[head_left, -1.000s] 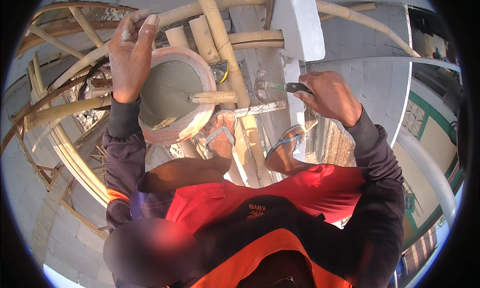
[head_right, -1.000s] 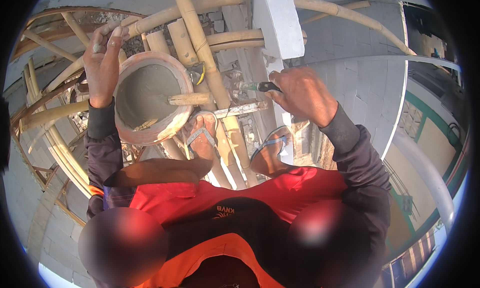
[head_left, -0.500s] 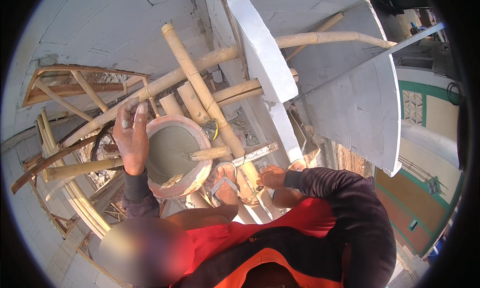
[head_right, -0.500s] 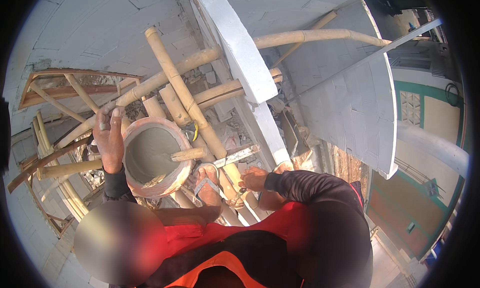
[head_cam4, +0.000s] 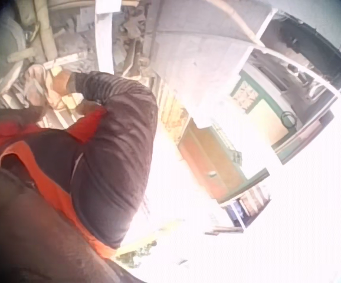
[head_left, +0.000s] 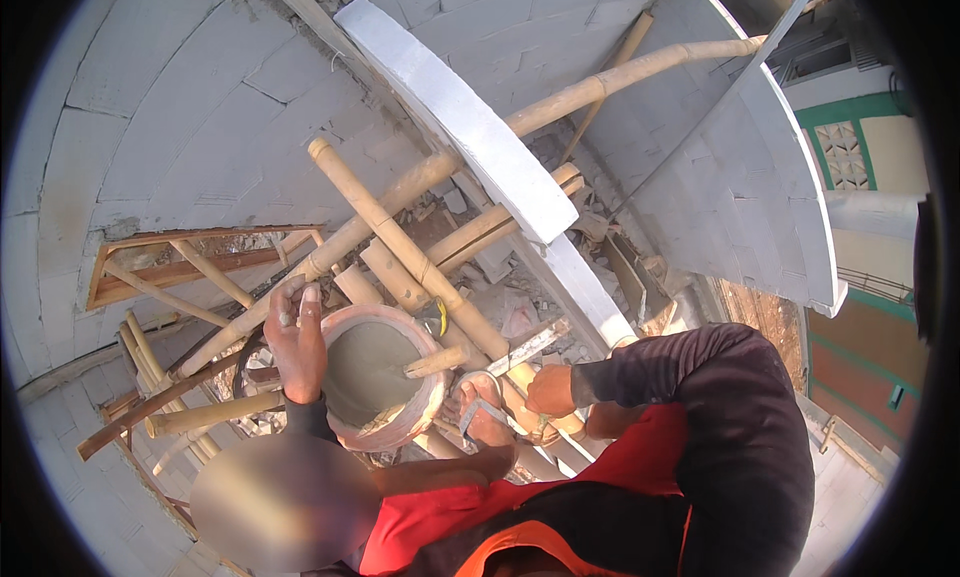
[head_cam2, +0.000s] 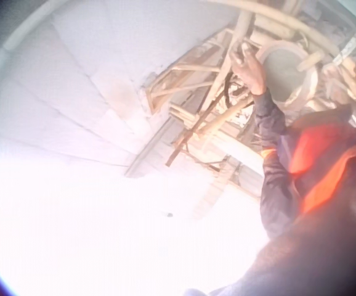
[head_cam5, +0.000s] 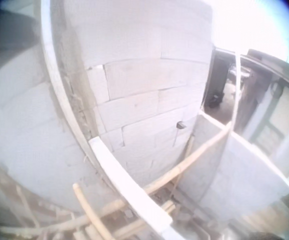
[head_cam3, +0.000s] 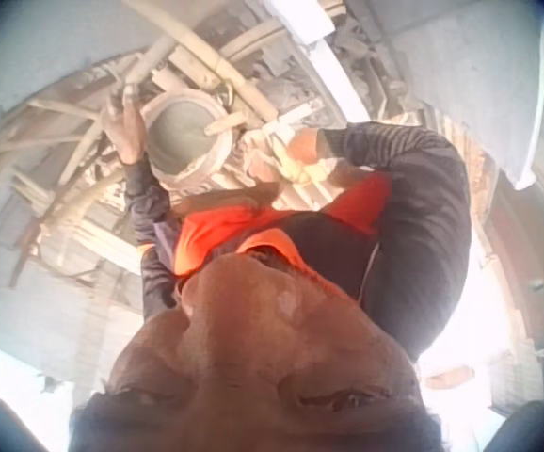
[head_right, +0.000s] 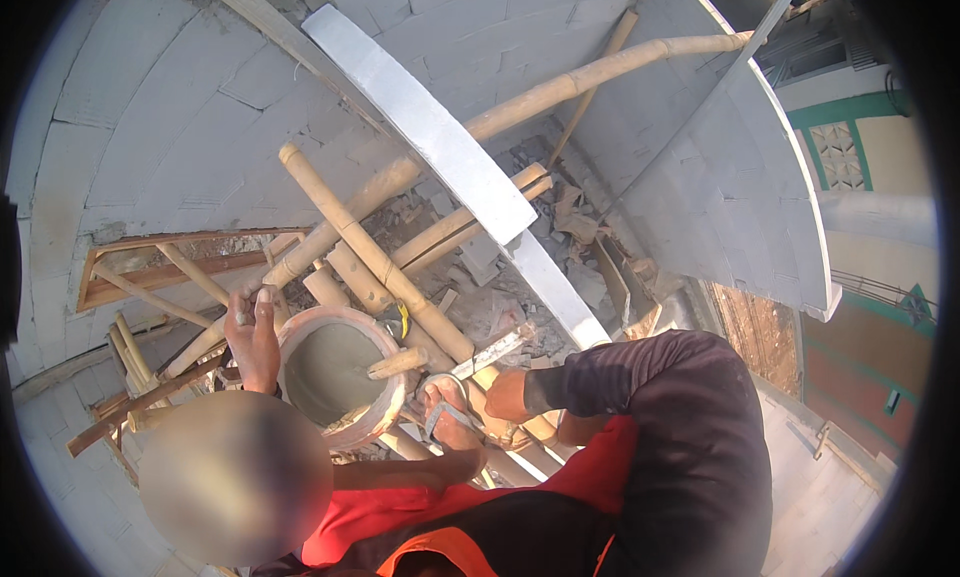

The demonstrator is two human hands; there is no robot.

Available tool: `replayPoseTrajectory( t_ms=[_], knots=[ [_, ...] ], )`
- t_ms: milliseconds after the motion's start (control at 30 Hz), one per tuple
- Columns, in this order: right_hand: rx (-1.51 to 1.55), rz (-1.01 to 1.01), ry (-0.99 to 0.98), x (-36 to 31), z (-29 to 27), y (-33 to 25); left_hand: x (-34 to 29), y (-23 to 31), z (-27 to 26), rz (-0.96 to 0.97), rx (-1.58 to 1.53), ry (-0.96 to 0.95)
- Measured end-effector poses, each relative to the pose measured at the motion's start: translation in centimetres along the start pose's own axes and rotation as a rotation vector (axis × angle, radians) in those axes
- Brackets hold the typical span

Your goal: The person installs lightweight concrete blocks onto a wall structure by hand, using a trowel to apply mortar from a bucket and a hammer to tap the blocks into position.

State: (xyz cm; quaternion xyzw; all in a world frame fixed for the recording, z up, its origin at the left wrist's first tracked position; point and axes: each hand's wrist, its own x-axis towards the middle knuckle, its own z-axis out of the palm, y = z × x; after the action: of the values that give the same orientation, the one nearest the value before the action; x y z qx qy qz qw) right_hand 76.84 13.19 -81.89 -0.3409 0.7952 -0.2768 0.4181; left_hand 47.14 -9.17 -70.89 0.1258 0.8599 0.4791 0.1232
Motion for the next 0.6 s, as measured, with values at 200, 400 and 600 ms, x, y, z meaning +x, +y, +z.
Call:
replayPoseTrajectory(
  t_ms=[200,400,600],
  knots=[
    [0.204,0.177,1.124,-3.8,-21.7,8.3,0.2,1.0,0.6,0.04,0.058,-0.073],
    [0.204,0.798,1.372,-3.0,-30.3,19.6,0.7,2.7,1.6,0.082,0.119,-0.172],
    [0.478,0.68,1.293,1.2,-35.3,26.7,0.6,2.7,1.9,0.043,0.128,-0.202]
  ],
)
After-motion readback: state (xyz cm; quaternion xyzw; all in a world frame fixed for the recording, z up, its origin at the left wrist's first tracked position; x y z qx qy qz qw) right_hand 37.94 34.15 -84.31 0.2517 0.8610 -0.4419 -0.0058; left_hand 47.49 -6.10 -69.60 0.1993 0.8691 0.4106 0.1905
